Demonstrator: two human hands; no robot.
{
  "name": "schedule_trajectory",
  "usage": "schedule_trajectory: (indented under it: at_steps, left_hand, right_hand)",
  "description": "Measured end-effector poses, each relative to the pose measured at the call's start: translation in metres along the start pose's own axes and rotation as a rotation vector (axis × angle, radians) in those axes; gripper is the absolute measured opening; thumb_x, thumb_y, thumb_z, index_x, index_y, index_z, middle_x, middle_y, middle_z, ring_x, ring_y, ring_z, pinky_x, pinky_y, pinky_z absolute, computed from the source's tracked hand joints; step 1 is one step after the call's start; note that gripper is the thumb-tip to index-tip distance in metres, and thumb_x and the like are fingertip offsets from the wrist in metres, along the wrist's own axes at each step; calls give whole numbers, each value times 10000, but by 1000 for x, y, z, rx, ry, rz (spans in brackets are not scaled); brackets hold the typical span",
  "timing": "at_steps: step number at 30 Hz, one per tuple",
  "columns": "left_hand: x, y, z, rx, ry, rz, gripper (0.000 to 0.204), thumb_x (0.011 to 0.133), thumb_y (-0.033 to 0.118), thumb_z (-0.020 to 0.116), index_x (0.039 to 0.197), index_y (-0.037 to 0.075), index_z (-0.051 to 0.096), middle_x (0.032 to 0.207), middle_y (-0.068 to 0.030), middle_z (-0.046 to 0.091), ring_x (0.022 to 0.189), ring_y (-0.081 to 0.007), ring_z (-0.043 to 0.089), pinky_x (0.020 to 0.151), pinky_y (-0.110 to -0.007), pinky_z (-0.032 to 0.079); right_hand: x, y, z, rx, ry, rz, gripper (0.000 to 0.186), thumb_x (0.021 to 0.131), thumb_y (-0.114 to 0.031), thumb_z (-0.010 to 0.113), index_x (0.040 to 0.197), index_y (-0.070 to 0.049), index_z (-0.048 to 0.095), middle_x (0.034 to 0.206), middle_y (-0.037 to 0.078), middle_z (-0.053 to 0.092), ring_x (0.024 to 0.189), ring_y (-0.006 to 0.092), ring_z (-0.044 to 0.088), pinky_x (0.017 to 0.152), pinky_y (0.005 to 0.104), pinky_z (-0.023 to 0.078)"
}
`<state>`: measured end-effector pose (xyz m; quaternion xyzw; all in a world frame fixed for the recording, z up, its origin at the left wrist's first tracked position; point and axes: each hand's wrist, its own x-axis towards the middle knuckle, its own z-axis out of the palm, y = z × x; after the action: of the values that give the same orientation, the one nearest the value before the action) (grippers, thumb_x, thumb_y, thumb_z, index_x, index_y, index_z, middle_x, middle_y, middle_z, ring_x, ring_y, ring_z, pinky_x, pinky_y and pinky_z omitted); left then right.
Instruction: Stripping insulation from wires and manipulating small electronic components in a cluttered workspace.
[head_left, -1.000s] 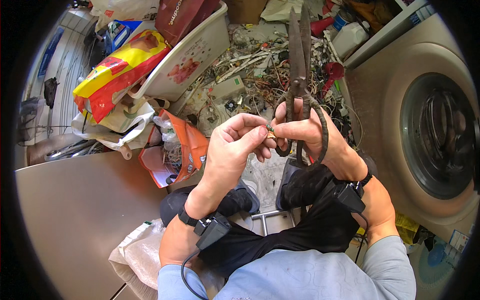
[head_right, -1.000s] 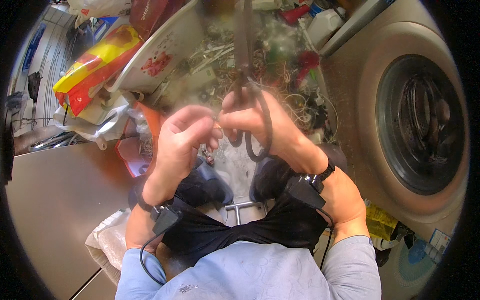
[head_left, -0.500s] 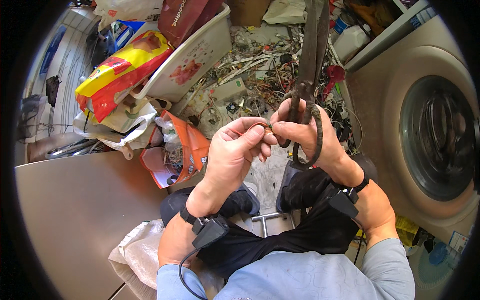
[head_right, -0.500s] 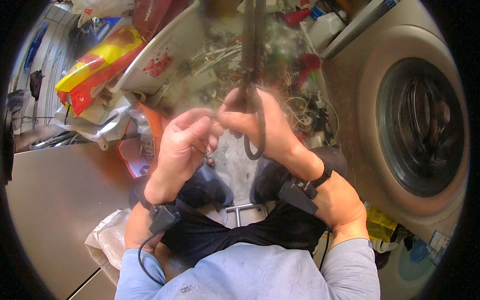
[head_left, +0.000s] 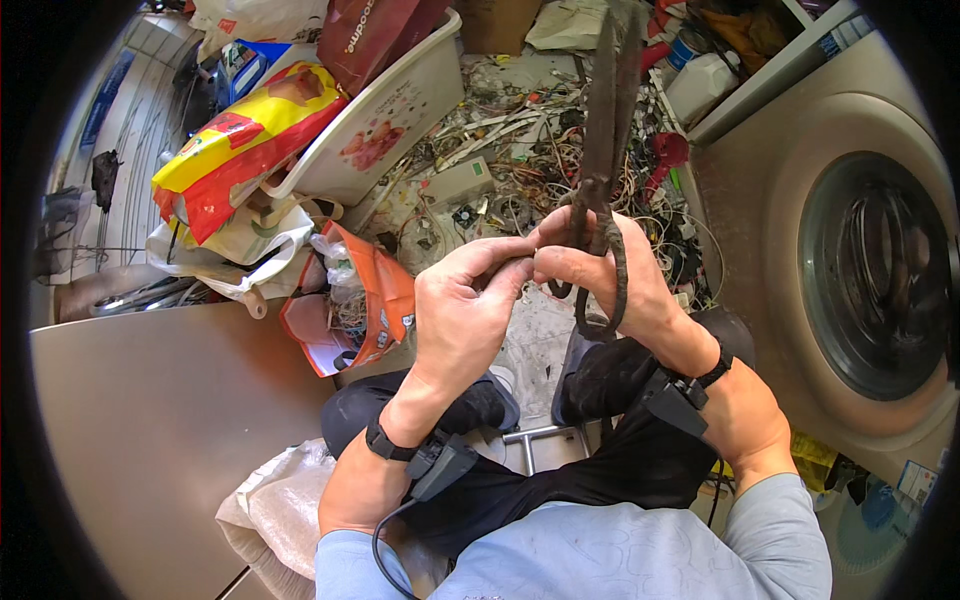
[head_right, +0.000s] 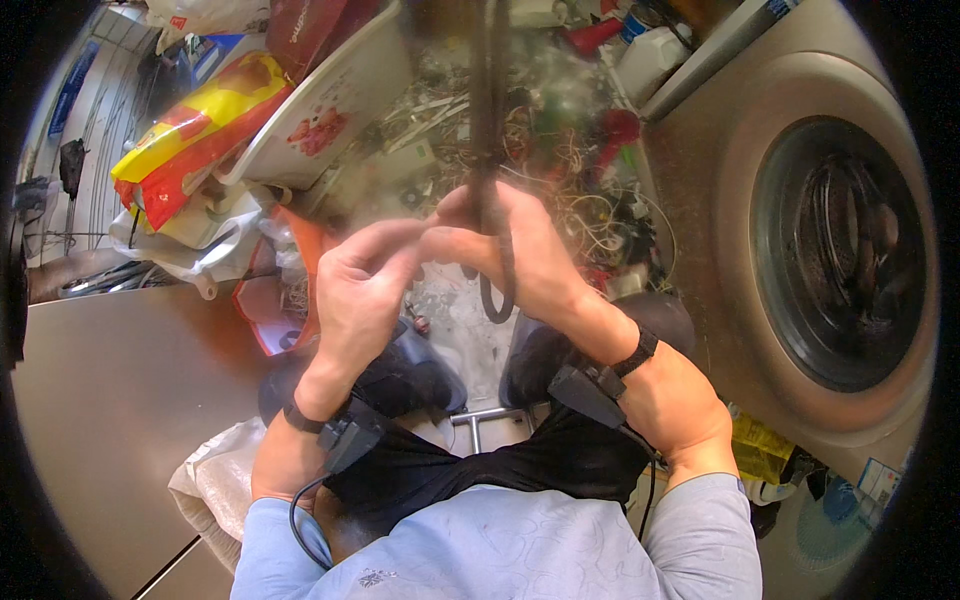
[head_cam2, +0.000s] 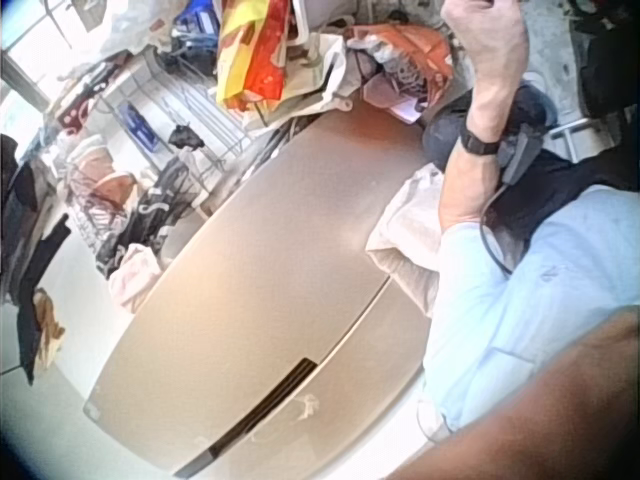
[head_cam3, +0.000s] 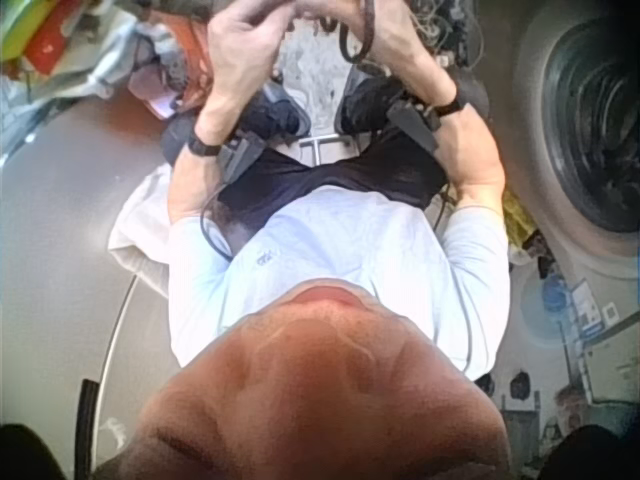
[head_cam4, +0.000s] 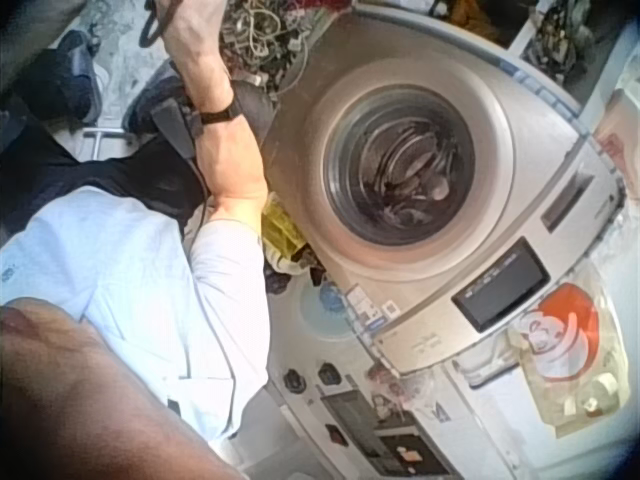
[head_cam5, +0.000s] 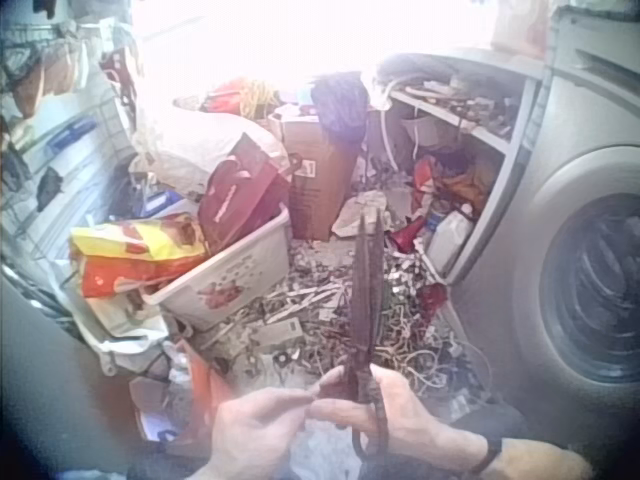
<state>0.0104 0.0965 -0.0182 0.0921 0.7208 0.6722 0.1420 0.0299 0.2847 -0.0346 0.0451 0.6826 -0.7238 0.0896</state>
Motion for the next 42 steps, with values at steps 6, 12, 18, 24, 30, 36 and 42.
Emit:
schedule_trajectory:
  at_steps: [6,12,18,24,30,36,42]
  left_hand:
    - [-2,1,1,19,4,25,206,963,-24,683,1157,-39,751,926,-70,766,820,-90,697,708,-221,546]
    - [-4,-9,-1,-99,41,-84,132,963,23,708,1082,-28,738,910,-68,764,734,-79,664,648,-218,520]
    - [1,-21,-9,-406,-11,-231,131,956,50,723,1062,-25,700,882,-101,756,701,-114,668,630,-247,529]
    - [5,-23,-11,-417,-39,-222,164,963,82,730,1093,-14,699,888,-100,754,697,-108,658,637,-252,523]
    - [6,-17,-9,-347,-72,-275,224,980,149,729,1128,-16,702,879,-69,744,694,-92,647,628,-241,511]
    - [7,-11,-9,-115,-136,-266,204,985,150,719,1095,-21,704,851,-52,739,694,-87,649,613,-236,509]
    - [8,-17,-8,-269,-125,-298,171,986,138,711,1067,-12,698,862,-54,746,710,-95,662,627,-240,515]
  right_hand:
    - [0,6,4,237,32,21,225,896,-138,755,1033,19,670,900,90,727,768,144,670,693,290,531]
    - [1,3,5,164,81,-31,199,893,-92,732,1036,21,651,884,96,728,772,146,683,682,281,538]
    - [1,4,1,119,115,-96,195,880,-53,754,1012,16,628,823,84,711,744,148,682,672,296,544]
    - [-2,-6,-13,100,73,35,204,895,-124,762,989,11,642,808,94,713,724,156,684,669,290,541]
    - [-2,-5,-12,134,94,67,220,898,-138,763,997,19,645,819,102,722,730,153,686,676,287,543]
    - [-3,0,-8,143,88,62,238,890,-66,759,1051,43,621,882,133,723,785,194,722,717,324,599]
    - [-3,5,-5,382,165,174,233,895,-52,752,1059,30,608,940,147,715,796,210,719,706,331,598]
